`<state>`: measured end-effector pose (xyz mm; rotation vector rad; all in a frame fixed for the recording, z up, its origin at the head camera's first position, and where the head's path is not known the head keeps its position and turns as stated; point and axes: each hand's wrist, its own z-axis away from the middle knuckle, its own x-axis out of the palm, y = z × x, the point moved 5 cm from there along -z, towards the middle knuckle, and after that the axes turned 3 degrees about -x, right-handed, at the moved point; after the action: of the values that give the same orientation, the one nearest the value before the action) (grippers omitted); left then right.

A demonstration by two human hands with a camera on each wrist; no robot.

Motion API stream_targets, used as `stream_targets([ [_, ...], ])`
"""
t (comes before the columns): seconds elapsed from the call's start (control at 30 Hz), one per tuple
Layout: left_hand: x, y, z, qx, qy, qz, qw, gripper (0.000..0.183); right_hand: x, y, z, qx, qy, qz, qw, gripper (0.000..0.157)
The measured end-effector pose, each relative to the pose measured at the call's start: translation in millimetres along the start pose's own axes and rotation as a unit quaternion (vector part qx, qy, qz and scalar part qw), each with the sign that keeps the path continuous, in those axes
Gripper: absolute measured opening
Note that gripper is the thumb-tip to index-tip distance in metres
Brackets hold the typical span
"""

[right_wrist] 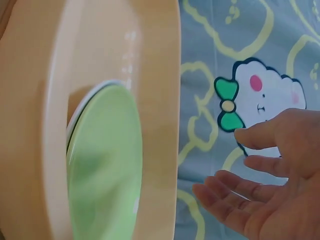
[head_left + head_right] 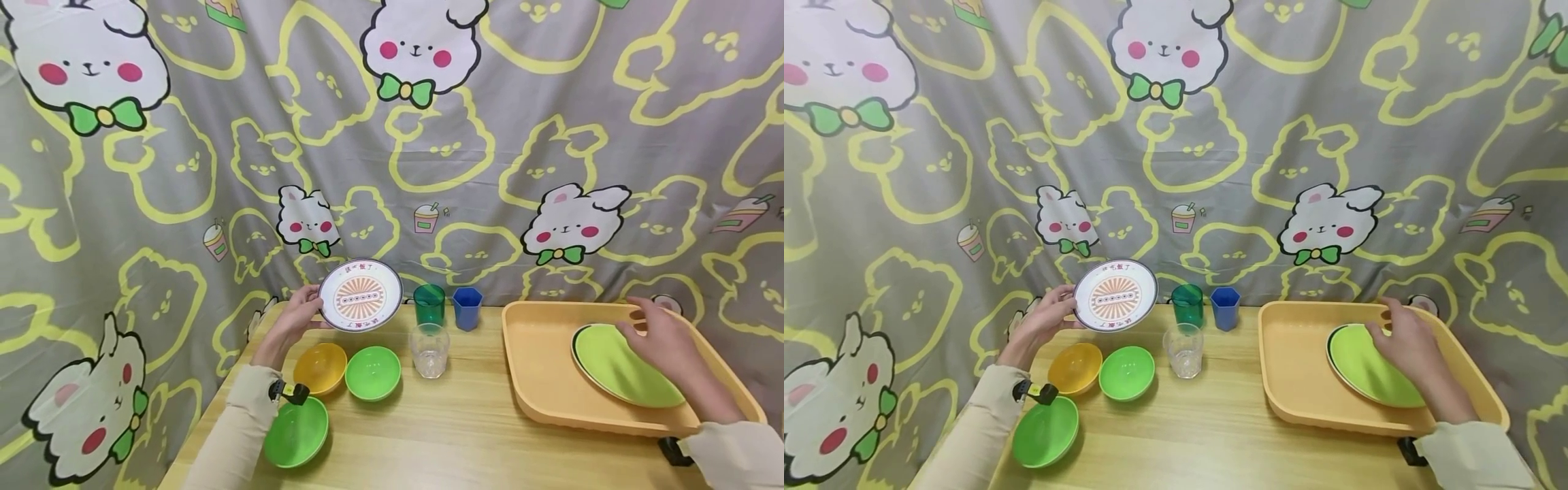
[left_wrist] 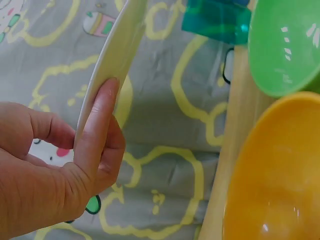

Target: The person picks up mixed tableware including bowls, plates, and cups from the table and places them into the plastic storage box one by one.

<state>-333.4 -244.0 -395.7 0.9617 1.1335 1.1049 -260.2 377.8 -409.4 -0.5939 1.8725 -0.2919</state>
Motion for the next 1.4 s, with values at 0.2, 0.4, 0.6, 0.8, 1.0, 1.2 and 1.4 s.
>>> stream_targets([
  [0.2, 9.7, 0.9, 5.8, 0.002, 0.004, 0.026, 0.9997, 0.054, 4.4, -13, 0, 0.018, 0.003, -0.015, 1.000, 0.057],
  [0.4, 19.1, 1.9, 11.0, 0.014, 0.004, 0.047, 0.9988, 0.052, 5.1, -26, 1, 0.008, 0.026, -0.034, 0.999, 0.058],
  [0.6, 26.6, 5.4, 19.6, 0.022, 0.003, 0.063, 0.9977, 0.052, 10.1, -43, -1, -0.004, 0.049, -0.058, 0.997, 0.060],
  [0.8, 33.6, 5.7, 27.7, 0.024, 0.013, 0.088, 0.9957, 0.053, 14.8, -64, -4, -0.015, 0.066, -0.089, 0.994, 0.059],
  [1.0, 43.9, 7.8, 35.8, 0.036, 0.013, 0.104, 0.9939, 0.054, 23.4, -78, -4, -0.020, 0.080, -0.135, 0.987, 0.060],
  [1.2, 55.6, 5.8, 40.0, 0.051, 0.007, 0.123, 0.9911, 0.057, 37.3, -92, -2, -0.019, 0.090, -0.154, 0.984, 0.058],
  [1.4, 71.0, 1.6, 45.9, 0.063, -0.003, 0.131, 0.9893, 0.058, 51.3, -100, -1, -0.006, 0.102, -0.186, 0.977, 0.057],
])
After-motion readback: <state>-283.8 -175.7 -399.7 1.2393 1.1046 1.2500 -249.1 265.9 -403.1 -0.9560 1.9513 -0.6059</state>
